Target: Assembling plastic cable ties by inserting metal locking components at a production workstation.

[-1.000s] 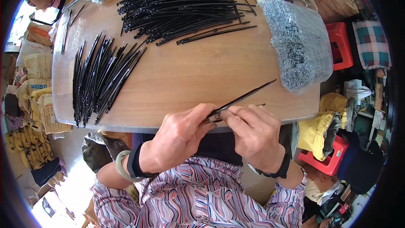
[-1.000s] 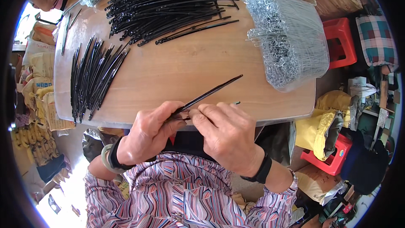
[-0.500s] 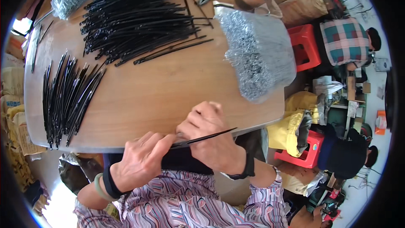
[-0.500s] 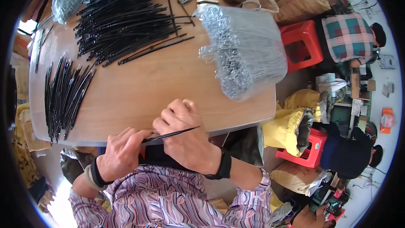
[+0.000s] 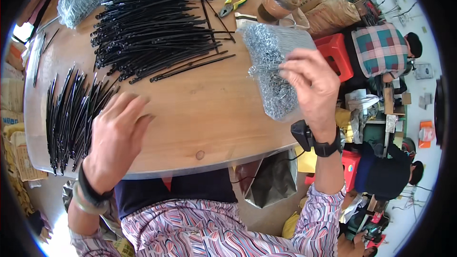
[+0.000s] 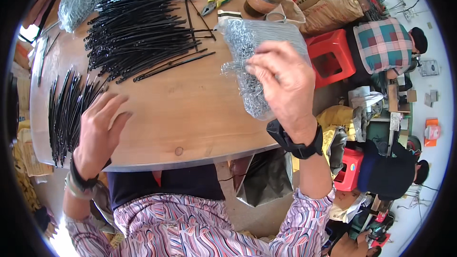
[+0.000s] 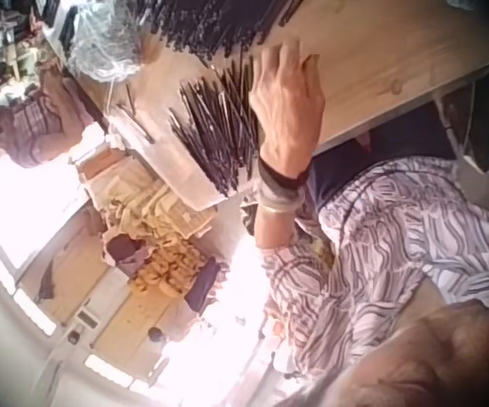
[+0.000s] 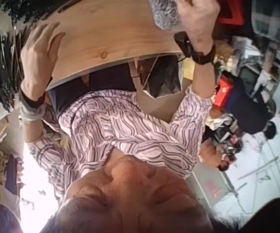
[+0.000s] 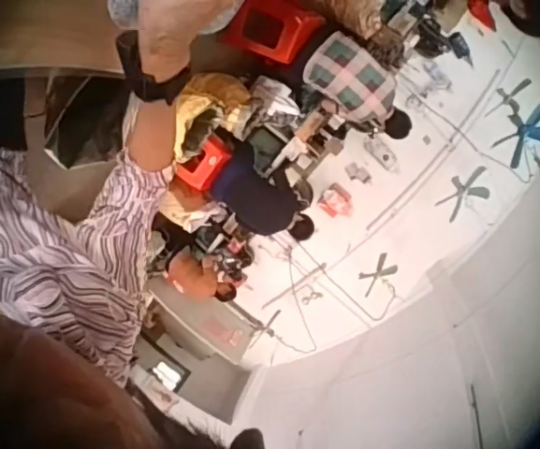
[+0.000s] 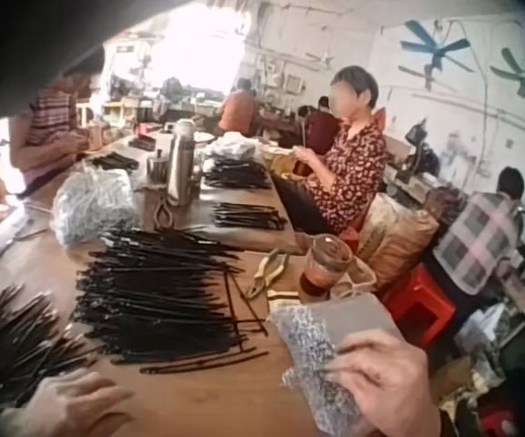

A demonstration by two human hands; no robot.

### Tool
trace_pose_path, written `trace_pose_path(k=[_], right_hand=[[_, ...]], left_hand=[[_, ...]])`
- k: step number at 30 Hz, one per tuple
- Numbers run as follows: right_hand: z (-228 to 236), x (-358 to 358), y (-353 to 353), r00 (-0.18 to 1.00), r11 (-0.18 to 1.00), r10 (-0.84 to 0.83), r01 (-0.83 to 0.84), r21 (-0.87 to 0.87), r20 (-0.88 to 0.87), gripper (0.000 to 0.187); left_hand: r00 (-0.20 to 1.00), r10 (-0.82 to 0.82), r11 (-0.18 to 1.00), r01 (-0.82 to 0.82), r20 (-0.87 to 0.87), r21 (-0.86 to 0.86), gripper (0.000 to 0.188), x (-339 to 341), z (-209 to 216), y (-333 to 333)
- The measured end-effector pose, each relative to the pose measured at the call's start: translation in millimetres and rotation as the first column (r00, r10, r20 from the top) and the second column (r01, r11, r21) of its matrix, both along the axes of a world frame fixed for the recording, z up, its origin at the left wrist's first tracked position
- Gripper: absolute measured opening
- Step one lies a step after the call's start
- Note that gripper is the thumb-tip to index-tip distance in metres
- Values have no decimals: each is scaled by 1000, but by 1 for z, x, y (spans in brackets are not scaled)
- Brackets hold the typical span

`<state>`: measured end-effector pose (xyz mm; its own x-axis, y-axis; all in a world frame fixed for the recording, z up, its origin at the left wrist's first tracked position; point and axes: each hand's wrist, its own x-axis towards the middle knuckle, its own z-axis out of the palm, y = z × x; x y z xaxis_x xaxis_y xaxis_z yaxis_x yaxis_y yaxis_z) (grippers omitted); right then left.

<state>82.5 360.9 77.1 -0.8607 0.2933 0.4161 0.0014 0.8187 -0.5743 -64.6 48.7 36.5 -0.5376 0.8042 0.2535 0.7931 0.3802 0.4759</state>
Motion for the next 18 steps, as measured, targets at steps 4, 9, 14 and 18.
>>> trace_pose_path(k=[4, 9, 14, 18], right_hand=[[-1, -7, -12, 995, 999, -41, 41, -1, 91, 15], [-20, 5, 3, 993, 942, 19, -56, 332, 115, 19], [-7, 5, 3, 999, 999, 20, -21, -35, -43, 17], [-15, -1, -4, 996, 992, 89, -87, 95, -19, 13]], left_hand=[[988, 27, 999, -31, -154, -19, 27, -19, -25, 47], [997, -46, 982, 35, -55, -184, 13, -34, -36, 65], [963, -28, 993, -3, -268, -116, 8, -24, -40, 67], [943, 3, 999, -18, -331, -43, 10, -26, -41, 67]])
